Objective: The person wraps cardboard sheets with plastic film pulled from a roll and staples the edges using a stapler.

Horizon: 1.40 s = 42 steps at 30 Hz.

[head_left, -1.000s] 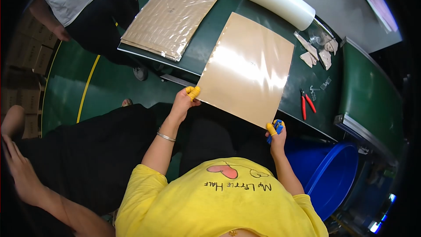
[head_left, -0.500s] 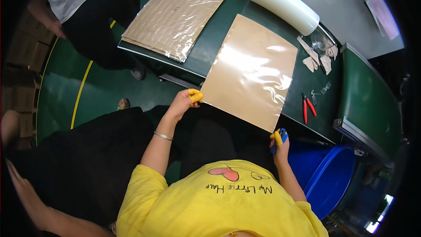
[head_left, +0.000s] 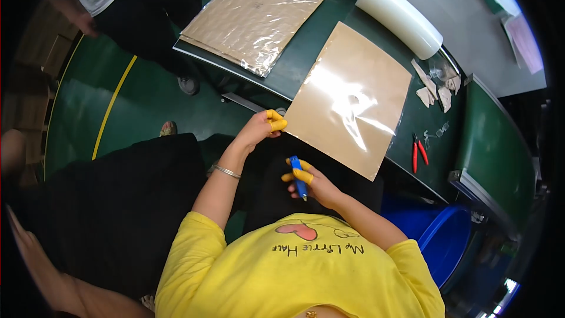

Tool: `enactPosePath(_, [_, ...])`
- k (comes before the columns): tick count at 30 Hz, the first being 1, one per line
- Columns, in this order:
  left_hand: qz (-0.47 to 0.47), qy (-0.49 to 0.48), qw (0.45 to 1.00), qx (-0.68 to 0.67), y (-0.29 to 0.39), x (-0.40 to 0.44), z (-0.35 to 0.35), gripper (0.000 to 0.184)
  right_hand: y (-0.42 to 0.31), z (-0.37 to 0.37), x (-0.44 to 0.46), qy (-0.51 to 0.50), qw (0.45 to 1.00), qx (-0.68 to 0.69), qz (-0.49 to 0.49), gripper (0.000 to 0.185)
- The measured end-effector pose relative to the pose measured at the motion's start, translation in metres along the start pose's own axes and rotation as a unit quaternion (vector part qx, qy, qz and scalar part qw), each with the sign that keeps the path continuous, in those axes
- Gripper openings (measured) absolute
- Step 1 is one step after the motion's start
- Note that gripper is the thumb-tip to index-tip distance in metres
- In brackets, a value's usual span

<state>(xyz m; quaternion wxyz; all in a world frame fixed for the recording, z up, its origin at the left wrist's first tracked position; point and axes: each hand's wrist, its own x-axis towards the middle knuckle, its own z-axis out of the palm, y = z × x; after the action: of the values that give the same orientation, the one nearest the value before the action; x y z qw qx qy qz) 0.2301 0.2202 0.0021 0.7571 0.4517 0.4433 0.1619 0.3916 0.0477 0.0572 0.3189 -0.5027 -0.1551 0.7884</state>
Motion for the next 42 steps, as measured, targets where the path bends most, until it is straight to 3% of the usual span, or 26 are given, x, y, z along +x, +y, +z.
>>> enactPosePath(4, [-0.009,-0.018,1.000,-0.012,-0.001,0.002,-0.002,0.012,-0.007,0.014,0.032,0.011,0.997,0.071,-0.026,0.043])
enactPosePath(11, [0.003,-0.047,0.998,-0.032,-0.001,0.003,-0.004,0.011,-0.001,0.027,0.059,0.057,0.985,0.083,-0.137,0.044])
enactPosePath(18, [0.036,-0.042,0.996,-0.072,-0.004,0.005,-0.001,0.010,0.002,0.032,0.065,0.081,0.980,0.083,-0.162,0.043])
enactPosePath(30, [0.020,-0.049,0.995,-0.084,-0.004,0.004,-0.002,0.011,-0.005,0.037,0.064,0.028,0.986,0.126,-0.108,0.044])
enactPosePath(42, [-0.007,-0.047,0.992,-0.120,-0.003,0.003,0.000,0.009,-0.005,0.038,0.065,0.082,0.982,0.112,-0.130,0.041])
